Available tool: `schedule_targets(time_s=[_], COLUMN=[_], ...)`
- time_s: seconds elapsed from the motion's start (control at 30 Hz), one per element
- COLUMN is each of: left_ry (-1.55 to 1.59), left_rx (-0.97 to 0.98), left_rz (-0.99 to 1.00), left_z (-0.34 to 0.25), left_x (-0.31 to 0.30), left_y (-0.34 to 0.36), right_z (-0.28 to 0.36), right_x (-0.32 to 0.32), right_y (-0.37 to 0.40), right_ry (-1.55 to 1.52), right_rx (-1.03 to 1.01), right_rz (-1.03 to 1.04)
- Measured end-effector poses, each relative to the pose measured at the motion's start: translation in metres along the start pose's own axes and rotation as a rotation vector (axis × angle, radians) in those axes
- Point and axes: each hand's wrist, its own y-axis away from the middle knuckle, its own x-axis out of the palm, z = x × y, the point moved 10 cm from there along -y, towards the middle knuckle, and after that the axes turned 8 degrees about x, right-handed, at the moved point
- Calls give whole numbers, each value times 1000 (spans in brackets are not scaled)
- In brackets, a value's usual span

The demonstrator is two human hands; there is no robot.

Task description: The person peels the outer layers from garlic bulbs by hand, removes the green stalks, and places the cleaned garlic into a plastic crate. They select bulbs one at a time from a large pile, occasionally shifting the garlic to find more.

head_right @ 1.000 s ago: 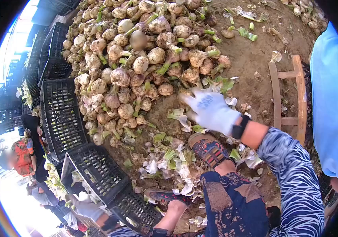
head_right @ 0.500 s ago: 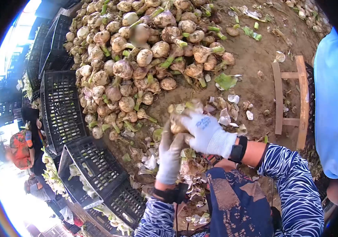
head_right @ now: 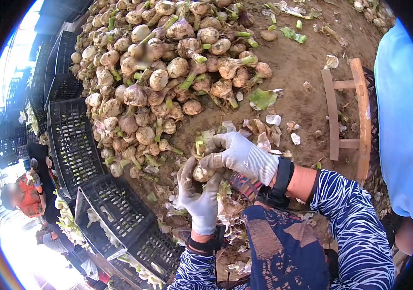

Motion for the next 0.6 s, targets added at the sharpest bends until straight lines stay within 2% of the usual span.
schedule_targets(time_s=[0.03, 0.07, 0.13, 0.2, 0.3, 0.33, 0.4, 0.43, 0.47, 0.53, 0.6], left_ry=[70, 271, 366, 400, 247, 130, -103, 52, 208, 458, 456], left_rx=[-35, -156, -209, -268, -151, -55, 138, -2, -142, -365, -356], left_rz=[-14, -56, -62, -45, -11, 8, 48, 25, 0, -24, 10], left_z=[2, 15, 8, 9, 4, -6, -28, -16, -4, 5, 11], left_x=[1, 3, 8, 12, 8, 7, 8, 5, 4, 9, 8], left_y=[3, 8, 7, 6, 0, -4, -12, -11, -6, 1, 2], right_z=[-3, -7, -15, -11, 1, 4, 16, 27, 1, -2, -6], right_x=[-2, -5, -8, -13, -12, -11, -7, -4, -9, -9, -9], right_y=[1, 1, 1, 6, 16, 17, 6, 7, 10, 9, 10], right_ry=[-53, -105, -206, -138, -97, -95, -34, -3, -109, -126, -122], right_rx=[10, 20, 26, 25, 2, -9, -216, -318, -7, 15, 58], right_rz=[21, 40, 79, 45, 10, 0, -34, -51, 0, 56, 94])
